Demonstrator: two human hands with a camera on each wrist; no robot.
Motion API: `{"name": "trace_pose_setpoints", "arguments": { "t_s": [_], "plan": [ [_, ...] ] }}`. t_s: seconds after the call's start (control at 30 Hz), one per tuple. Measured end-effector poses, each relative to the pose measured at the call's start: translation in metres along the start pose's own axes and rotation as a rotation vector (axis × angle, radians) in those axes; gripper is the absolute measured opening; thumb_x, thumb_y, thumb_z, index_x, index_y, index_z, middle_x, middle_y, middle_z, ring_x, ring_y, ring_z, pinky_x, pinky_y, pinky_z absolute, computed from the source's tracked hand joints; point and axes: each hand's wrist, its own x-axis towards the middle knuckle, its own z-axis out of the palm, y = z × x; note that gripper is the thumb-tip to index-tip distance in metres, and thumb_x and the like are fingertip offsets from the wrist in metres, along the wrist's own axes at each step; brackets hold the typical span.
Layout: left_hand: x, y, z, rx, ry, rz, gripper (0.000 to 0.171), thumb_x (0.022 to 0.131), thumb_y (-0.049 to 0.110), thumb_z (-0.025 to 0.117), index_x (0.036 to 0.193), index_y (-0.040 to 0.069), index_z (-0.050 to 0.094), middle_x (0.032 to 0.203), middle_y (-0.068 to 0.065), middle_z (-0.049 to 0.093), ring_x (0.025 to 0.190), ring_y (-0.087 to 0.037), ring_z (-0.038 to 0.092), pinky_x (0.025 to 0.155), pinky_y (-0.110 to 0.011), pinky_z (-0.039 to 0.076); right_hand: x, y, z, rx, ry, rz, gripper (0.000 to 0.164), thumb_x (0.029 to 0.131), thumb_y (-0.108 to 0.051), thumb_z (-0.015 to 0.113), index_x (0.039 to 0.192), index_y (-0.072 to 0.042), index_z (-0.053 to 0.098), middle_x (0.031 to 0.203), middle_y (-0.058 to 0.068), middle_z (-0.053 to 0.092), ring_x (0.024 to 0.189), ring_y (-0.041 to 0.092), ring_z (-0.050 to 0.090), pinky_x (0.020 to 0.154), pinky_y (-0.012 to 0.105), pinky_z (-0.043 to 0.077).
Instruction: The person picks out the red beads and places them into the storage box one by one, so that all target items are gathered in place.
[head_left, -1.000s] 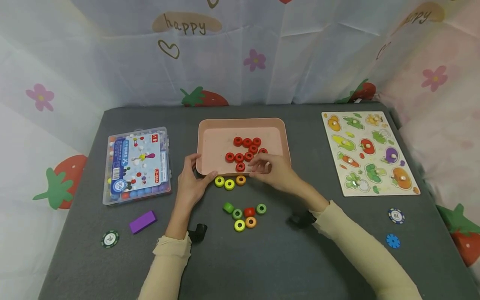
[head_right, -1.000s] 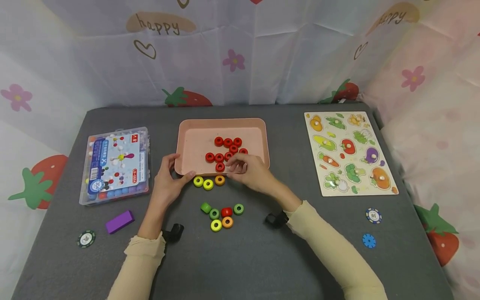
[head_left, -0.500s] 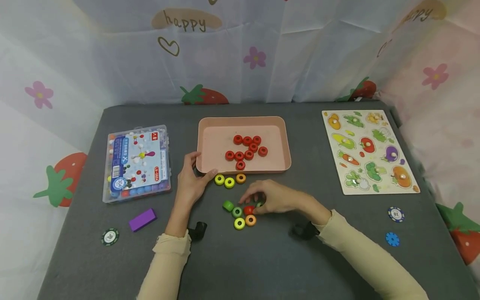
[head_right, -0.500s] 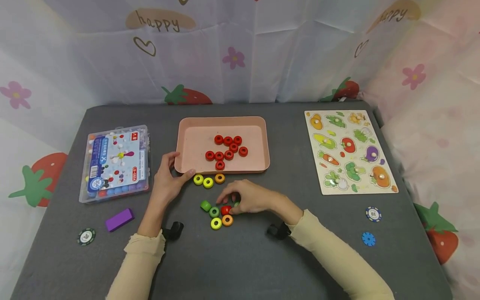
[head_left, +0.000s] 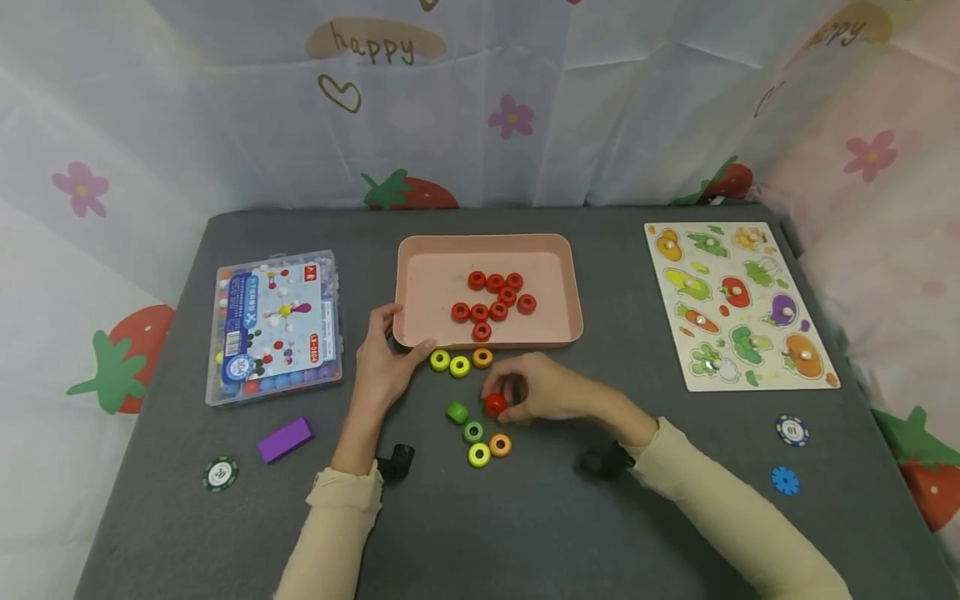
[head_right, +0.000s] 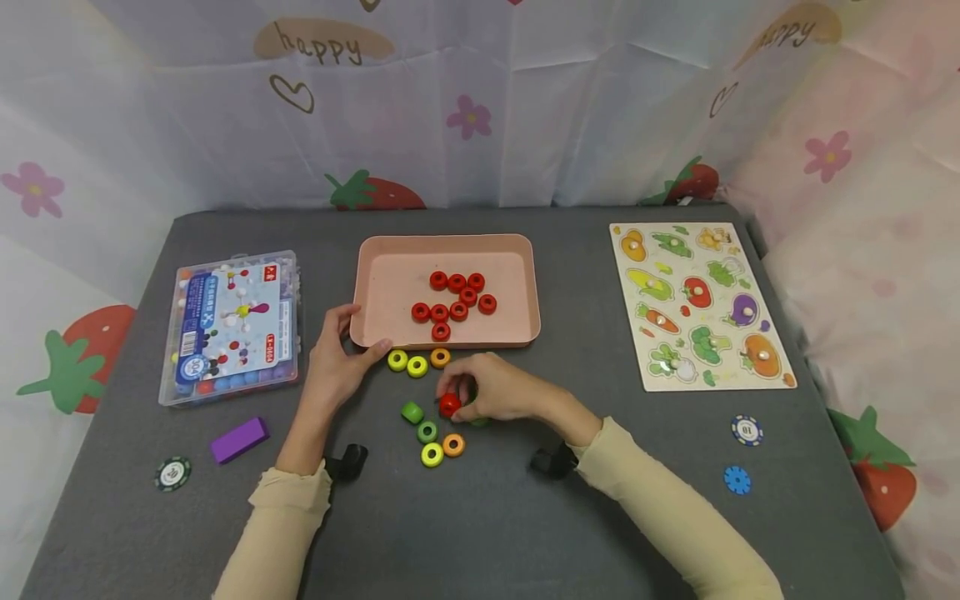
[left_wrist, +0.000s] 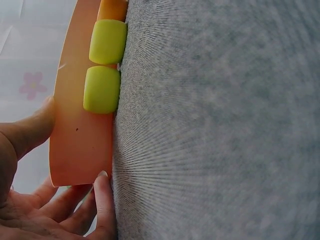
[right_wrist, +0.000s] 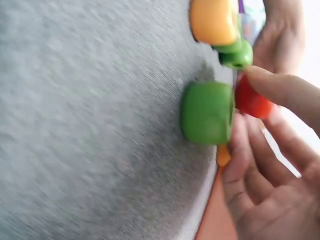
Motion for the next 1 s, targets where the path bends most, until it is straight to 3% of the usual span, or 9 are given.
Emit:
{"name": "trace_pose_setpoints", "arguments": {
  "t_s": [0.13,0.23,0.4,0.63,0.73,1.0],
  "plan": [
    [0.000,0.000,0.001,0.000,-0.001,0.000,0.074,0.088,0.033,0.079,0.147,0.016,0.038,0.152,-0.019,0.044,0.143,-0.035,0.039,0.116,-0.055,0.029,0.004,0.002,-0.010,0.068,0.155,-0.024,0.031,0.081,-0.009,0.083,0.109,-0.013,0.071,0.081,0.000,0.067,0.068,0.017,0.061,0.058,0.026,0.049],
    [-0.001,0.000,0.001,-0.002,-0.002,0.006,0.074,0.088,0.032,0.078,0.147,0.015,0.037,0.152,-0.019,0.044,0.143,-0.036,0.039,0.117,-0.056,0.029,0.007,0.005,-0.017,0.096,0.284,-0.038,0.034,0.082,-0.005,0.081,0.114,-0.010,0.072,0.087,0.002,0.069,0.070,0.017,0.062,0.060,0.026,0.050],
    [-0.001,0.000,0.001,-0.009,-0.004,0.003,0.074,0.088,0.033,0.079,0.147,0.015,0.038,0.153,-0.019,0.044,0.143,-0.036,0.039,0.116,-0.056,0.029,0.013,0.011,-0.024,0.124,0.452,0.022,0.033,0.083,-0.005,0.081,0.115,-0.007,0.072,0.100,0.004,0.069,0.074,0.019,0.062,0.061,0.026,0.051],
    [-0.001,0.002,0.002,-0.011,-0.004,0.005,0.075,0.088,0.033,0.078,0.147,0.015,0.037,0.153,-0.019,0.044,0.143,-0.036,0.039,0.116,-0.056,0.029,0.024,0.013,-0.032,0.062,0.619,0.125,0.029,0.081,-0.009,0.084,0.107,-0.006,0.070,0.095,0.011,0.072,0.069,0.019,0.058,0.058,0.026,0.048],
    [-0.001,0.002,0.002,-0.012,-0.004,0.004,0.074,0.088,0.033,0.078,0.147,0.015,0.037,0.153,-0.019,0.044,0.143,-0.036,0.039,0.116,-0.056,0.029,0.027,0.014,-0.036,0.019,0.639,0.186,0.029,0.080,-0.009,0.084,0.105,-0.005,0.070,0.092,0.012,0.072,0.069,0.021,0.059,0.056,0.028,0.048],
    [-0.001,-0.002,0.003,-0.010,0.003,0.020,0.074,0.088,0.034,0.078,0.146,0.015,0.038,0.152,-0.019,0.044,0.143,-0.035,0.040,0.116,-0.056,0.029,0.032,0.016,-0.039,-0.072,0.551,0.360,0.031,0.078,-0.023,0.088,0.099,-0.007,0.074,0.078,0.005,0.065,0.070,0.018,0.056,0.061,0.029,0.045]
  ]
}}
